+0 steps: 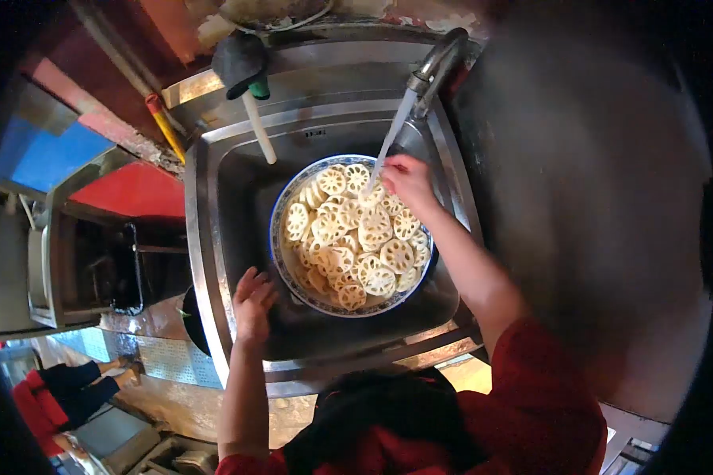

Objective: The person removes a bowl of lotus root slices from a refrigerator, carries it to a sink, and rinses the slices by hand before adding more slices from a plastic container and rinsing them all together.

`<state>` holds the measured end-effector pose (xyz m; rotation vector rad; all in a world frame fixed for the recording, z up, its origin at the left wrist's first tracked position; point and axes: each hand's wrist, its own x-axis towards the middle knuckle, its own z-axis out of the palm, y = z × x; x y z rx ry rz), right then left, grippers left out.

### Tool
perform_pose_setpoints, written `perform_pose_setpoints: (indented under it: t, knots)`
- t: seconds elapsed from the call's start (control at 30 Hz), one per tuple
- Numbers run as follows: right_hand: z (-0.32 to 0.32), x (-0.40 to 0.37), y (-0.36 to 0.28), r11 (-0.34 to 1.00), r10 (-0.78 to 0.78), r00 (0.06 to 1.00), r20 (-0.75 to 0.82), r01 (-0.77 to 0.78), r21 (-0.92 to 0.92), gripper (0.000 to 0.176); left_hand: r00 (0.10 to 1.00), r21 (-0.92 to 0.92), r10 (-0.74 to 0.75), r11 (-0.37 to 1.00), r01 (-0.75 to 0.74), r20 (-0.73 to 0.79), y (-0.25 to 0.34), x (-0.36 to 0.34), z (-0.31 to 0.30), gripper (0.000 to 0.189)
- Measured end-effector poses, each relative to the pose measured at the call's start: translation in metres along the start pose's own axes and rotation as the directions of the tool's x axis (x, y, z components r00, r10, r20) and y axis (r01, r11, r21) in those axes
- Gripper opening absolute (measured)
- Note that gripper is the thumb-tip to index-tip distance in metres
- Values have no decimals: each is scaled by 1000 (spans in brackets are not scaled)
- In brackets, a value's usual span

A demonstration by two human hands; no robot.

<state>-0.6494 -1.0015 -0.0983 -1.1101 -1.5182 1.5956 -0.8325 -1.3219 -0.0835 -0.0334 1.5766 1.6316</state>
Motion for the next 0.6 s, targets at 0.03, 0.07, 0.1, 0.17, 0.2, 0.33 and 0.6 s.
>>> perform_pose_setpoints:
  t: [0.03,0.07,0.1,0.17,0.2,0.33,0.6]
  knots:
    - [13,5,-16,1000,-4,1000,12,4,-7,13,993,130,114,985,-111,-11,14,-14,-4,43]
    - [28,7,-36,994,100,995,26,-100,37,16,975,262,222,942,-212,-11,21,-23,-14,37]
    - [37,6,-45,975,206,977,45,-209,78,18,891,371,454,829,-417,-14,18,-21,-37,32]
    - [41,15,-15,970,28,996,-84,-47,-237,22,679,659,734,520,-544,-19,25,-26,-65,26]
    - [43,17,-12,840,-193,969,-153,83,-537,25,595,811,803,367,-456,-28,38,-34,-70,25]
    - [60,-16,41,449,77,981,179,126,-884,65,729,969,678,229,-89,-93,20,-19,-92,48]
    - [23,13,-11,982,98,886,453,-11,-190,21,831,956,517,288,58,-206,31,-14,-75,57]
